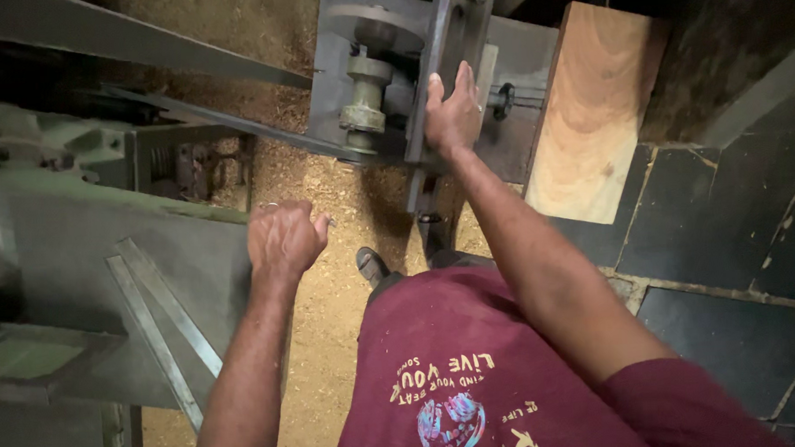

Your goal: The person operates a vertical spindle machine, repeatedly pressing a metal plate against the rotating tool to shape its edge. They hold the plate with both hands and move it back and forth against the cutter.

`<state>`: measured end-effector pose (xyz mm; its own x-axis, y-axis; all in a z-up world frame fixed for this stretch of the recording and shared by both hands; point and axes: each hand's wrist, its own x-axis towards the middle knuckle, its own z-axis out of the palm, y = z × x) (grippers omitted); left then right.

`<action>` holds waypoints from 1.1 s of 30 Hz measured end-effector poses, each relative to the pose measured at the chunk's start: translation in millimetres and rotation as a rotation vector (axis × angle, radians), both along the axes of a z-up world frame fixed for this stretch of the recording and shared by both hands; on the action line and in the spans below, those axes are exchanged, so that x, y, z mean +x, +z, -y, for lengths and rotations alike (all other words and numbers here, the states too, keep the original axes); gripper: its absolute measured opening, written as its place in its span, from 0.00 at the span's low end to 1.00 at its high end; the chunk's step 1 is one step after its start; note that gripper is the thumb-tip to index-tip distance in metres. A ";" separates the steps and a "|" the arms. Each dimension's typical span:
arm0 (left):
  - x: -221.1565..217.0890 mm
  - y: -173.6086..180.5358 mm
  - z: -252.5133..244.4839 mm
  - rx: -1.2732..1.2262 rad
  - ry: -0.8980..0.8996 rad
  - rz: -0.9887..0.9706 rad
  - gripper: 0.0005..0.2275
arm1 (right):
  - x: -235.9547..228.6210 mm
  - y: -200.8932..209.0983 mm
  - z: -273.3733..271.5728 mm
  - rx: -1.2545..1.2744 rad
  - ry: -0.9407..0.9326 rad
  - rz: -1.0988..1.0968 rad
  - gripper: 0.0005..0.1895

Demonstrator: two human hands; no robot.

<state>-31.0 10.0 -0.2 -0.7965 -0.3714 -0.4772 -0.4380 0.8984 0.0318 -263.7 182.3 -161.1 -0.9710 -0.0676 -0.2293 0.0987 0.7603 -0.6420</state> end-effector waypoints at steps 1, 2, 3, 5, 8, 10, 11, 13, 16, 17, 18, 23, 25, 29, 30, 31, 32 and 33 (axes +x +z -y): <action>0.4 -0.2 0.3 0.001 0.001 -0.018 0.15 | -2.3 0.0 0.4 -0.006 0.002 -0.011 0.38; 0.7 -0.6 0.2 0.002 0.002 -0.036 0.15 | -5.1 -0.2 0.5 -0.013 0.005 -0.022 0.38; 1.1 -1.2 0.2 0.000 -0.003 -0.057 0.15 | -7.8 -0.7 0.8 -0.019 0.008 -0.033 0.38; 2.3 -3.3 0.4 -0.002 -0.011 -0.100 0.14 | -12.2 -2.0 1.3 -0.025 0.026 -0.061 0.37; 2.4 -6.0 1.8 -0.033 -0.057 -0.129 0.14 | -19.4 -3.5 3.7 -0.033 0.013 -0.073 0.37; 2.9 -6.7 2.0 -0.025 -0.040 -0.102 0.14 | -23.4 -4.0 5.1 -0.039 0.007 -0.074 0.37; 3.0 -6.8 1.9 -0.022 -0.031 -0.089 0.14 | -25.5 -3.9 5.3 -0.043 0.012 -0.077 0.37; 2.7 -6.1 1.8 -0.027 -0.026 -0.106 0.14 | -29.5 -3.1 6.4 -0.052 0.012 -0.077 0.37; 1.2 -4.8 0.7 -0.042 -0.023 -0.114 0.14 | -36.8 -1.6 8.2 -0.064 0.008 -0.070 0.37; 0.8 -4.2 0.7 -0.048 -0.023 -0.113 0.14 | -39.0 -1.0 9.0 -0.066 0.010 -0.071 0.37; 0.2 -3.5 0.7 -0.040 -0.015 -0.098 0.15 | -41.0 -0.4 9.5 -0.069 0.011 -0.070 0.37; -2.9 -1.5 1.1 -0.027 0.006 -0.050 0.15 | -52.0 0.2 12.1 -0.084 0.008 -0.052 0.37; -3.4 -2.1 0.8 -0.031 -0.013 -0.030 0.15 | -56.1 -1.7 11.7 -0.078 0.009 -0.041 0.38; -3.8 -4.1 2.1 -0.001 0.009 -0.001 0.15 | -67.3 -7.6 13.3 -0.091 0.009 -0.059 0.38; -3.5 -4.4 2.0 -0.011 -0.001 -0.031 0.15 | -70.2 -9.6 13.5 -0.101 0.009 -0.071 0.38; -2.8 -4.7 1.9 -0.021 -0.010 -0.060 0.14 | -73.1 -11.6 14.0 -0.093 0.000 -0.078 0.38; -1.8 -5.2 2.2 -0.031 -0.019 -0.091 0.14 | -76.2 -13.7 15.2 -0.085 -0.008 -0.087 0.38; -0.9 -5.6 2.4 -0.035 -0.018 -0.099 0.14 | -79.2 -15.7 16.4 -0.077 -0.017 -0.095 0.37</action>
<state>-32.0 7.6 -5.8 -0.8460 -0.3712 -0.3827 -0.4176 0.9076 0.0428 -342.9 165.9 -176.8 -0.9892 -0.0653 -0.1309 0.0467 0.7069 -0.7057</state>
